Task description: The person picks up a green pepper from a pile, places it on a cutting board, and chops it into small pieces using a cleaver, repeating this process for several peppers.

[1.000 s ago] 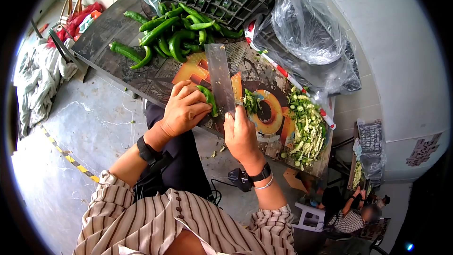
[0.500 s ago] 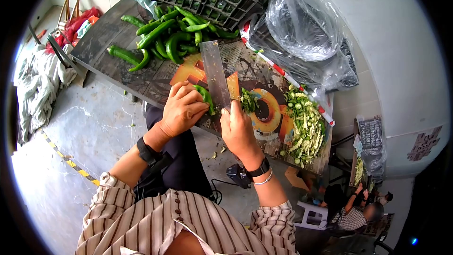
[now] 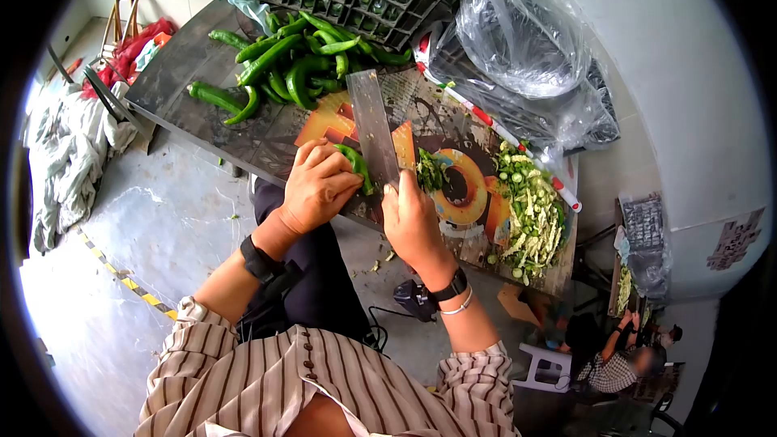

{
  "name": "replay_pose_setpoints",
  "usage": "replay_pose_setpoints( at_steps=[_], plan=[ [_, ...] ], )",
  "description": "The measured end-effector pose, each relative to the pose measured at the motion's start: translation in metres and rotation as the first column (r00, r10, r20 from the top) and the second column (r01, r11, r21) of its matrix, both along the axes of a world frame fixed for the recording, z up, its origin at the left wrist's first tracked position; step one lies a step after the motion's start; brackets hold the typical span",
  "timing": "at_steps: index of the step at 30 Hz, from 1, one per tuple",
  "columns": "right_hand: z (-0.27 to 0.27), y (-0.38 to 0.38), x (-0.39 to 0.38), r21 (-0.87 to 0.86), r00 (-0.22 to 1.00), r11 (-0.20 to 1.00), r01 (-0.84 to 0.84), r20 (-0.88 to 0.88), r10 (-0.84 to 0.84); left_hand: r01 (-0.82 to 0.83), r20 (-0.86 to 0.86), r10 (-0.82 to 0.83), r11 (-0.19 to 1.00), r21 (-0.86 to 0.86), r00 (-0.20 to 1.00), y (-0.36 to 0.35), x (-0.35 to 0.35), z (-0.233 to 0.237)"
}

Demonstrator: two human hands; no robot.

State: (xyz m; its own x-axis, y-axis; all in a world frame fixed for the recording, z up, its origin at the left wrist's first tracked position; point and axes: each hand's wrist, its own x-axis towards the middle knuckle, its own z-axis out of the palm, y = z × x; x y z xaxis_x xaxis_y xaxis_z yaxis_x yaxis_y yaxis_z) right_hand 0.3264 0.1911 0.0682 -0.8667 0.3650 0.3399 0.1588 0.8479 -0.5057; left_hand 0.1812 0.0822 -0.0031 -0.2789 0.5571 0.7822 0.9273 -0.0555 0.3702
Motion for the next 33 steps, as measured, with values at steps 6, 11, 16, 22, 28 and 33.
replay_pose_setpoints(
  at_steps=[6,11,16,22,28,33],
  plan=[
    [-0.003,0.004,-0.01,-0.065,1.0,0.998,0.02,0.016,-0.019,0.013,0.008,-0.013,1.0,0.007,1.0,0.0,-0.002,0.0],
    [-0.002,0.007,-0.008,-0.06,1.0,0.998,-0.028,0.007,0.028,0.007,-0.023,-0.008,1.0,-0.015,1.0,-0.002,-0.002,0.0],
    [0.003,0.014,-0.031,-0.021,0.997,0.997,-0.068,-0.037,0.067,0.031,-0.005,-0.031,0.999,0.009,1.0,-0.001,-0.002,0.0],
    [0.002,0.019,-0.031,-0.097,0.995,0.99,-0.103,-0.012,0.102,0.03,-0.022,-0.029,1.0,0.004,0.999,-0.003,-0.002,-0.001],
    [0.009,0.008,-0.027,-0.097,0.994,0.99,-0.105,0.019,0.108,0.057,0.053,-0.06,0.997,0.059,0.997,-0.002,-0.002,0.002],
    [0.006,0.004,-0.025,-0.049,0.996,0.995,-0.091,0.006,0.091,0.037,0.042,-0.04,0.996,0.076,0.998,-0.002,-0.002,-0.004]
  ],
)
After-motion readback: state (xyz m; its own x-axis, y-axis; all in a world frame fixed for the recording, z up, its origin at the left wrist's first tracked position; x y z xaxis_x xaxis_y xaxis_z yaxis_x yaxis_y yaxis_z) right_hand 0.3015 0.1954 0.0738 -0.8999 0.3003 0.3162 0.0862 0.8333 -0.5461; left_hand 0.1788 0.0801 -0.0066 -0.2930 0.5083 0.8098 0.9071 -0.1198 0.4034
